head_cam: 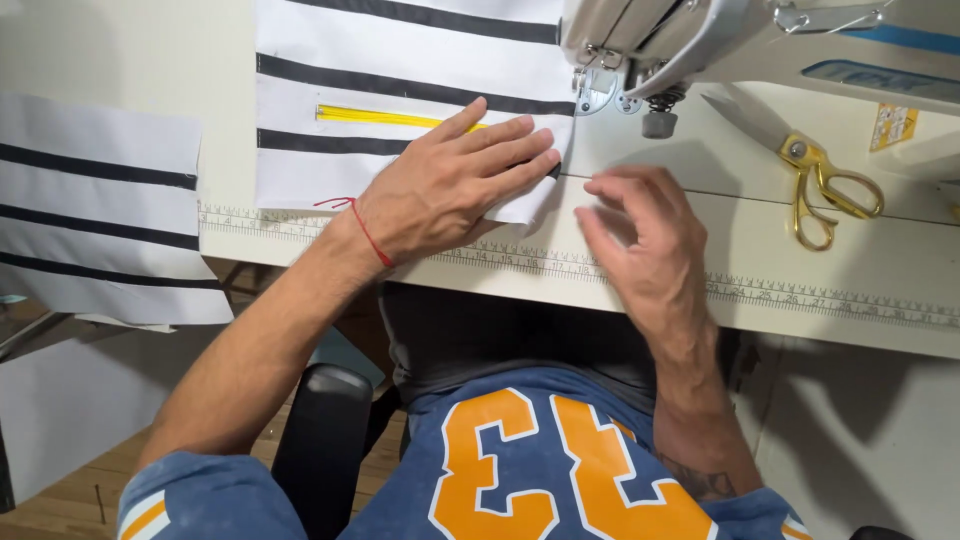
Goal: Assembling and aligning fabric components for sewing at a workshop station
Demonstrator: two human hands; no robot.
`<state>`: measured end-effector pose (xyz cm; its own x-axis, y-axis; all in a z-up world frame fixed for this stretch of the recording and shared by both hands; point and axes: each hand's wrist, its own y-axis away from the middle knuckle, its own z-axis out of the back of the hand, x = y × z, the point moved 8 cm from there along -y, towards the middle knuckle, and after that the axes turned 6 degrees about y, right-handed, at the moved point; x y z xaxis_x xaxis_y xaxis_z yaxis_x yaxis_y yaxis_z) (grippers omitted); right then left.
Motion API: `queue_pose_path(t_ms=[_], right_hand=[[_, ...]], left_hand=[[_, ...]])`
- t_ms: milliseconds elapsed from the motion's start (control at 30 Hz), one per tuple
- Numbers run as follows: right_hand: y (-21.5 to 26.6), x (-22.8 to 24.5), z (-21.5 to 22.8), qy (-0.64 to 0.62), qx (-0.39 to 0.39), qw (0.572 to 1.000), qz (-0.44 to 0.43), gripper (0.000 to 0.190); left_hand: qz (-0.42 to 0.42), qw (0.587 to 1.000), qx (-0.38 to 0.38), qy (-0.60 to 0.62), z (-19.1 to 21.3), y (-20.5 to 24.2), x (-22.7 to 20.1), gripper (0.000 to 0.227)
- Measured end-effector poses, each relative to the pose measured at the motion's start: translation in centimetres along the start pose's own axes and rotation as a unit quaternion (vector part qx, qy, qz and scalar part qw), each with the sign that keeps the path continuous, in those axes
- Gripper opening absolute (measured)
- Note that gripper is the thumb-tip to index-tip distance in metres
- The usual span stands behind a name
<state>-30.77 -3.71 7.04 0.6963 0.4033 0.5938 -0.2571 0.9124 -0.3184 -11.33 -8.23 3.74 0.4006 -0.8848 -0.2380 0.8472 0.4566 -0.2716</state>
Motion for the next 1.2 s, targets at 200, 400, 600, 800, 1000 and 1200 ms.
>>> queue_pose_path(t_ms=[200, 400, 600, 800, 1000, 1200], right_hand=[[-1.8, 0.7, -0.5, 0.024, -0.004, 0.995, 0.093, 0.022], [-1.4, -0.2, -1.7, 0.0, -0.005, 0.997, 0.073, 0.019], [-0.5, 0.0, -1.3, 0.041, -0.038, 0.995, 0.087, 0.007], [1.0, 0.5, -1.2, 0.075, -0.033, 0.987, 0.14, 0.011], [1.0, 1.7, -0.8, 0.083, -0.058, 0.981, 0.166, 0.011], [2.0, 2.4, -1.4, 0.147, -0.079, 0.969, 0.184, 0.01]], left_hand=[[-0.041, 0.997, -0.05, -0.038, 1.2, -1.2, -1.6, 0.043], [-0.104, 0.977, -0.169, -0.081, 0.4, -0.7, -3.5, 0.011], [-0.07, 0.977, -0.184, -0.081, -0.1, -0.5, -3.3, 0.017], [-0.067, 0.981, -0.153, -0.103, -0.2, -0.7, -4.1, 0.023], [-0.077, 0.98, -0.163, -0.09, 0.0, -1.1, -4.2, 0.022], [-0.079, 0.985, -0.151, -0.018, 0.6, -1.3, -3.5, 0.033]])
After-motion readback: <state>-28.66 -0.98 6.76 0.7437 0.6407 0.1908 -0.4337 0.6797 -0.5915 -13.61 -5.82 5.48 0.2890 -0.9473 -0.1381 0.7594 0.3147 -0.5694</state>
